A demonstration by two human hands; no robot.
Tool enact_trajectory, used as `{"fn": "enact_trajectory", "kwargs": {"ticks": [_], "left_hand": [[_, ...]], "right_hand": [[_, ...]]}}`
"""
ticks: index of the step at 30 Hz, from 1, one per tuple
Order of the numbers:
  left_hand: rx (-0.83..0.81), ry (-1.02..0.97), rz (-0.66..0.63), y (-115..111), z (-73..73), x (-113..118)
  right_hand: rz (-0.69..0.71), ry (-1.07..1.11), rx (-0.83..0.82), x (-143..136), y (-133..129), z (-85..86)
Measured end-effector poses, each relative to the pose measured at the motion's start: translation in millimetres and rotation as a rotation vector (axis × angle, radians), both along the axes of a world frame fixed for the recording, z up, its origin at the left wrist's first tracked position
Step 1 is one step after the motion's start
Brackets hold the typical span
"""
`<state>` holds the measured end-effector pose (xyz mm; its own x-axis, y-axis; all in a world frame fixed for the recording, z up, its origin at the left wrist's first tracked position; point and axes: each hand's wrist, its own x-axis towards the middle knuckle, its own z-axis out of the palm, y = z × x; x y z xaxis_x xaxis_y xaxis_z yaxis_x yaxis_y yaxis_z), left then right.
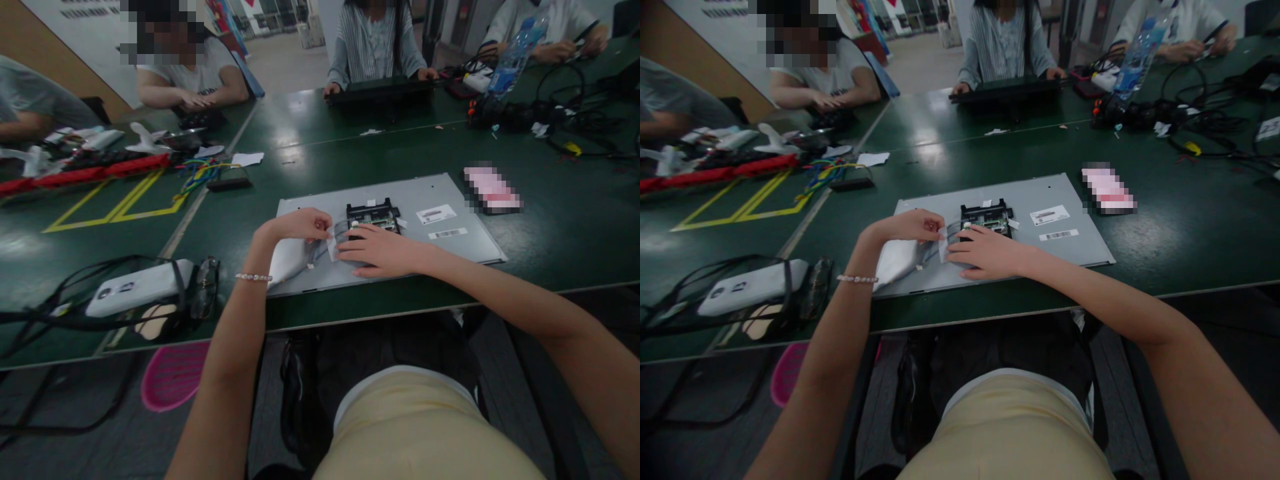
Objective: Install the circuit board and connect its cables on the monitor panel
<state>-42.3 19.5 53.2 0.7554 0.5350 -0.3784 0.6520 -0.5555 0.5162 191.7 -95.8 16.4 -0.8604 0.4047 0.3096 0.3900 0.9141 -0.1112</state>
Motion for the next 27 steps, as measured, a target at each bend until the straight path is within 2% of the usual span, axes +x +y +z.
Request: {"fn": "enact_trajectory", "kwargs": {"ticks": [11,20,27], "left_hand": [[0.056,0.018,-0.021,-2.0,1.0,1.9],[0.154,0.042,0.043,-1.7,-0.6,1.6],[0.123,0.034,0.029,-2.9,0.3,2.7]], "right_hand": [[0.004,0.015,0.000,0.4,0.2,-2.2],[-0.010,-0.029,-0.007,-0.5,-0.8,1.2],[-0.006,-0.005,0.005,0.3,-1.9,1.0]]}}
